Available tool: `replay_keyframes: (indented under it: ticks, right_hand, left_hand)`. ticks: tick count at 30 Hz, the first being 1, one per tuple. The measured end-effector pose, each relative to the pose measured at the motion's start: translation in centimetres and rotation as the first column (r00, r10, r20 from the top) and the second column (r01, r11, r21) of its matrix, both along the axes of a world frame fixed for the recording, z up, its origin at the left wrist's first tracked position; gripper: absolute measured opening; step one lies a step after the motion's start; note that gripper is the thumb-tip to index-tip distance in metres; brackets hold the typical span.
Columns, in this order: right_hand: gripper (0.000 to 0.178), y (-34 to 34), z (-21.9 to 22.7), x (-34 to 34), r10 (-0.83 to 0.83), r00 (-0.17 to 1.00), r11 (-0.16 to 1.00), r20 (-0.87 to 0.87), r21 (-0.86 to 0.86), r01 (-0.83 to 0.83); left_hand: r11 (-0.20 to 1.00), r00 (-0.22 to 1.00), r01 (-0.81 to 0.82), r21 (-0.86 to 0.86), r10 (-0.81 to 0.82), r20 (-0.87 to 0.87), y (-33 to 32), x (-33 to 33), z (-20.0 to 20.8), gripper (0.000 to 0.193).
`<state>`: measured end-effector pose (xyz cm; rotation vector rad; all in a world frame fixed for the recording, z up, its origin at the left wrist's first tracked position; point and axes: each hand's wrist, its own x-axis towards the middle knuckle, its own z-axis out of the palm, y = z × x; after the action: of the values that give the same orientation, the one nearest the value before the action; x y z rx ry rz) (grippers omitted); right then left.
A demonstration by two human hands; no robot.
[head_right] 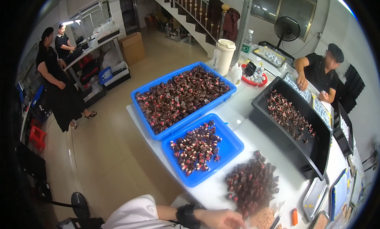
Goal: Assembling small red and black toy components using a glue applicator on a workbench.
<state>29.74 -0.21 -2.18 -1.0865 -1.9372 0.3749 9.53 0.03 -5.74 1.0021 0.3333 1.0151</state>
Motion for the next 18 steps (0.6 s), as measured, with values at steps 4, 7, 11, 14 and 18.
replay_keyframes:
  ticks: [4, 7, 11, 14, 18]
  right_hand:
    - [0.038, 0.6, 2.6, -3.4, 0.187, 0.978, 0.982, -0.092, -0.021, -0.19]
    - [0.039, 0.7, 2.2, -4.4, 0.158, 0.981, 0.983, -0.112, -0.074, -0.167]
    - [0.041, 0.7, 1.6, -4.4, 0.152, 0.979, 0.978, -0.137, -0.124, -0.169]
    - [0.04, 0.9, 0.8, -3.7, 0.127, 0.987, 0.982, -0.099, -0.128, -0.14]
    - [0.04, 0.7, 0.8, -3.4, 0.129, 0.984, 0.978, -0.124, -0.145, -0.147]
  left_hand:
    - [0.992, 0.974, 0.039, 0.123, -0.01, -0.225, 0.0, -0.7, 0.9, 0.043]
    - [0.989, 0.976, 0.091, 0.119, -0.064, -0.21, 0.1, -1.3, 2.2, 0.029]
    - [0.991, 0.984, 0.122, 0.057, -0.113, -0.135, -0.2, -1.3, 2.2, 0.029]
    - [0.99, 0.986, 0.134, 0.037, -0.13, -0.107, -0.1, -1.3, 2.7, 0.03]
    - [0.991, 0.986, 0.131, -0.014, -0.132, -0.099, -0.2, -1.1, 2.8, 0.03]
